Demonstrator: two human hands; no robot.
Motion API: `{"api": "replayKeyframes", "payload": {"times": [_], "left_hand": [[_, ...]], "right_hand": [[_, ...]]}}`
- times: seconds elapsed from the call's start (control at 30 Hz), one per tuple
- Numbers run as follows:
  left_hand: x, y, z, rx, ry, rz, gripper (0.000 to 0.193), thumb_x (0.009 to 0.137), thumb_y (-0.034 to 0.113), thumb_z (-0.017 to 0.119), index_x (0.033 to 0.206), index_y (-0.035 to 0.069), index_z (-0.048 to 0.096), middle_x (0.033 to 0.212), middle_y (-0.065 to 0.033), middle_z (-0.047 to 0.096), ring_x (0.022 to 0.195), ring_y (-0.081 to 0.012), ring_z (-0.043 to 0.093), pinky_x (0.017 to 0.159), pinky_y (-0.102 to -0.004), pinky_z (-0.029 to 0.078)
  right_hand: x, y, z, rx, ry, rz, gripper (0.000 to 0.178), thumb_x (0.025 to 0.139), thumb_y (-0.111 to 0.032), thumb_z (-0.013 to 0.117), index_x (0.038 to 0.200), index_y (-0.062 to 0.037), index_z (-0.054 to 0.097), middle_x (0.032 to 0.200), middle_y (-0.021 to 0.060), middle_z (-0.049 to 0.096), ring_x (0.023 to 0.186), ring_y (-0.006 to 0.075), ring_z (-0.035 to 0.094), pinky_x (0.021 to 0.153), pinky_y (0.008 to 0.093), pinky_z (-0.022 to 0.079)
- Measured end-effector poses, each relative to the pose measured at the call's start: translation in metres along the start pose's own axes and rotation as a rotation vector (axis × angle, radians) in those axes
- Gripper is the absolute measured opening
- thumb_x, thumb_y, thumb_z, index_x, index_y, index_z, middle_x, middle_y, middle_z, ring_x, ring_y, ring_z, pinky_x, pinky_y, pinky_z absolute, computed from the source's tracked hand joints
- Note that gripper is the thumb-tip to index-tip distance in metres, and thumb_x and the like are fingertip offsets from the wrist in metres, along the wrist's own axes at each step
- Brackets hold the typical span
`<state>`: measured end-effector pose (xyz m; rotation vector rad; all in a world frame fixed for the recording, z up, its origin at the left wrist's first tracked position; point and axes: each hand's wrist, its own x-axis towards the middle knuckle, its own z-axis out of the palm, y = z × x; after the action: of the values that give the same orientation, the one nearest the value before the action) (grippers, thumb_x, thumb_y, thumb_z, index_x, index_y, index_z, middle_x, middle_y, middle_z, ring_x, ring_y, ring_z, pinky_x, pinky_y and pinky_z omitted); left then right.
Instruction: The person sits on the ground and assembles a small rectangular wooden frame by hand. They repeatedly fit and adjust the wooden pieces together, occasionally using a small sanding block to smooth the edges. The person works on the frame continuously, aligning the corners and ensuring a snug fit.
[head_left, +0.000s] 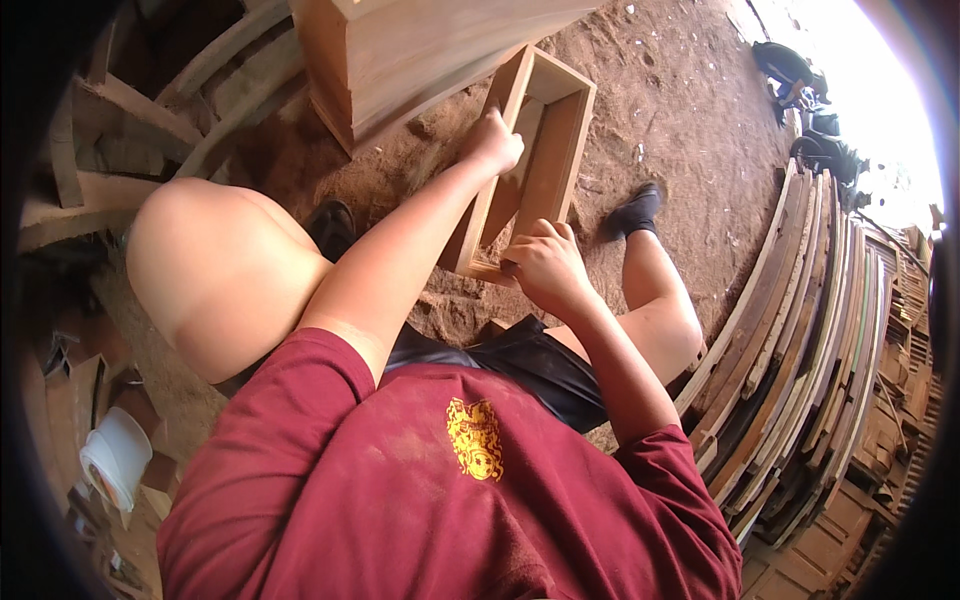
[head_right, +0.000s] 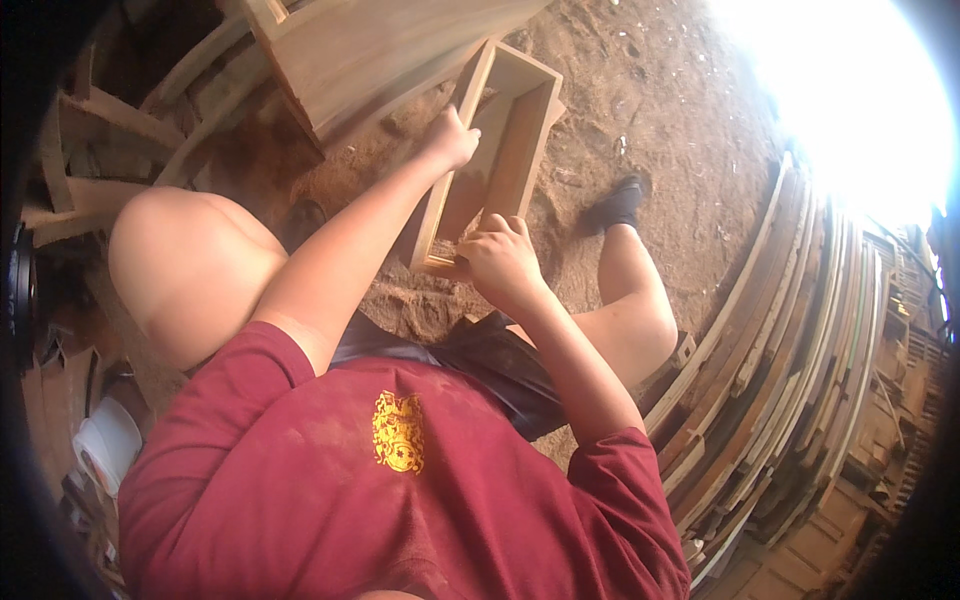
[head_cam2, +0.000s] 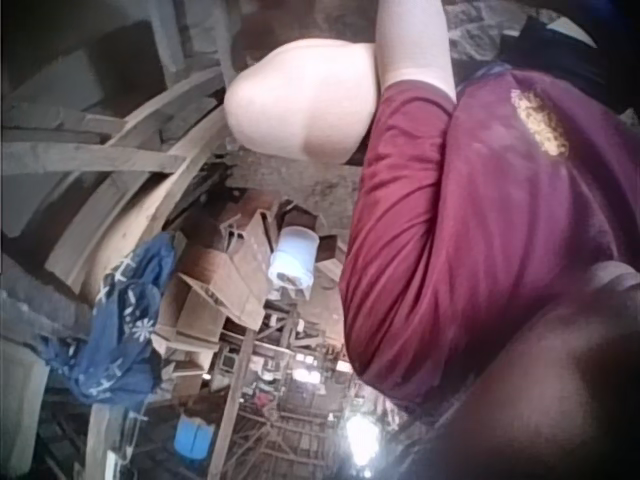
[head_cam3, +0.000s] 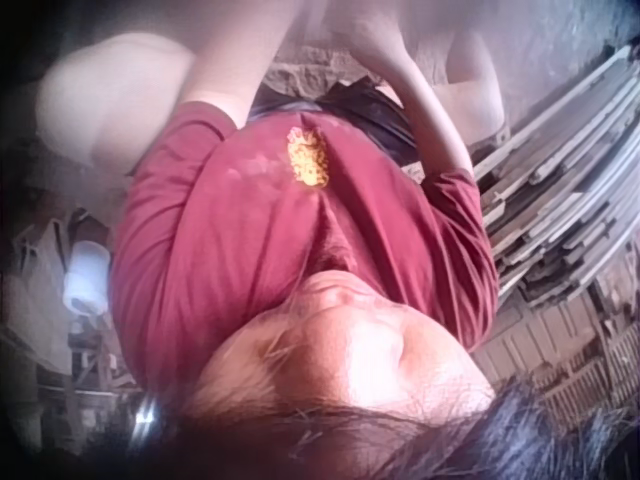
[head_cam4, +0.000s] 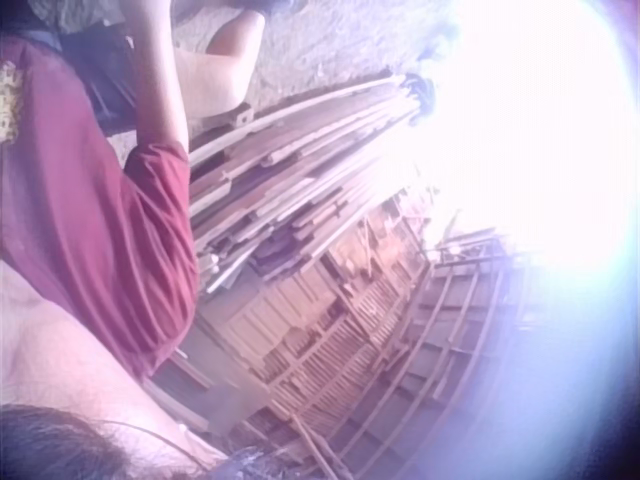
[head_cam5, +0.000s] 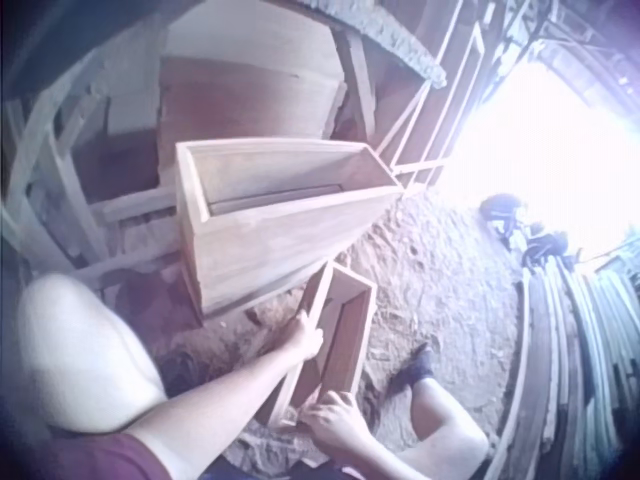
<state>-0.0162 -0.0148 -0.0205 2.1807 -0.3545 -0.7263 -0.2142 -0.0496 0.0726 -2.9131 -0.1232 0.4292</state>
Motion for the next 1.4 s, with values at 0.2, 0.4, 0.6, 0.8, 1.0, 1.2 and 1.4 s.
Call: {"api": "replayKeyframes", "payload": {"times": [0.2,0.4,0.6,0.8,1.0,1.2,1.4], "left_hand": [[0.0,0.001,-0.004,-0.024,-0.015,-0.013,0.074,0.087,0.022,0.063,0.149,-0.004,0.034,0.131,-0.0267,0.061,0.118,-0.0365,0.063,0.101,-0.0437,0.052],[0.002,0.001,-0.001,-0.025,-0.052,-0.003,0.078,0.087,0.023,0.063,0.153,-0.001,0.029,0.133,-0.0267,0.06,0.119,-0.0366,0.063,0.102,-0.043,0.051],[0.008,-0.003,0.001,-0.011,-0.051,-0.031,0.079,0.088,0.022,0.061,0.155,0.0,0.026,0.138,-0.0239,0.058,0.122,-0.0365,0.061,0.106,-0.0438,0.049],[0.011,-0.007,0.004,-0.098,0.031,0.0,0.06,0.087,0.024,0.069,0.135,-0.005,0.048,0.128,-0.0287,0.061,0.119,-0.0404,0.061,0.102,-0.0463,0.049],[0.006,0.001,-0.005,-0.08,-0.072,-0.011,0.079,0.083,0.013,0.057,0.154,0.0,0.026,0.138,-0.0286,0.055,0.124,-0.0382,0.058,0.107,-0.0431,0.047],[0.007,-0.01,0.003,-0.108,0.038,0.015,0.059,0.084,0.021,0.063,0.136,-0.002,0.048,0.129,-0.028,0.062,0.12,-0.0411,0.06,0.103,-0.0471,0.048],[0.005,-0.003,0.004,-0.09,0.04,-0.002,0.06,0.079,0.015,0.058,0.135,-0.004,0.05,0.126,-0.03,0.062,0.118,-0.0407,0.061,0.103,-0.0456,0.049]], "right_hand": [[0.006,-0.003,0.01,0.15,0.067,0.017,0.016,0.081,-0.025,0.072,0.093,-0.0151,0.075,0.091,-0.0009,0.071,0.097,0.0222,0.058,0.097,0.0402,0.038],[-0.013,0.006,0.001,-0.114,0.06,-0.03,0.014,0.077,-0.024,0.072,0.089,-0.0178,0.075,0.087,-0.0024,0.069,0.103,0.0193,0.055,0.099,0.0415,0.035],[-0.052,0.021,-0.008,-0.133,-0.127,0.162,0.01,0.082,-0.016,0.066,0.087,-0.0181,0.075,0.09,-0.0024,0.071,0.1,0.0207,0.061,0.099,0.0384,0.04],[-0.063,0.007,0.023,0.668,0.127,0.668,0.021,0.094,-0.022,0.068,0.101,-0.0026,0.066,0.085,0.0199,0.072,0.078,0.0303,0.071,0.069,0.0402,0.053],[-0.049,0.009,0.095,0.619,0.548,0.802,0.029,0.104,-0.025,0.05,0.121,-0.0013,0.05,0.098,0.0236,0.066,0.09,0.0363,0.067,0.082,0.0436,0.051],[-0.053,-0.001,0.102,0.804,0.476,0.768,0.041,0.108,-0.03,0.041,0.138,-0.0018,0.042,0.116,0.0251,0.063,0.108,0.0363,0.063,0.094,0.0432,0.048],[-0.015,0.016,0.101,0.827,0.588,0.798,0.052,0.11,-0.035,0.031,0.145,0.0031,0.037,0.132,0.0302,0.058,0.126,0.0409,0.055,0.104,0.0429,0.043]]}}
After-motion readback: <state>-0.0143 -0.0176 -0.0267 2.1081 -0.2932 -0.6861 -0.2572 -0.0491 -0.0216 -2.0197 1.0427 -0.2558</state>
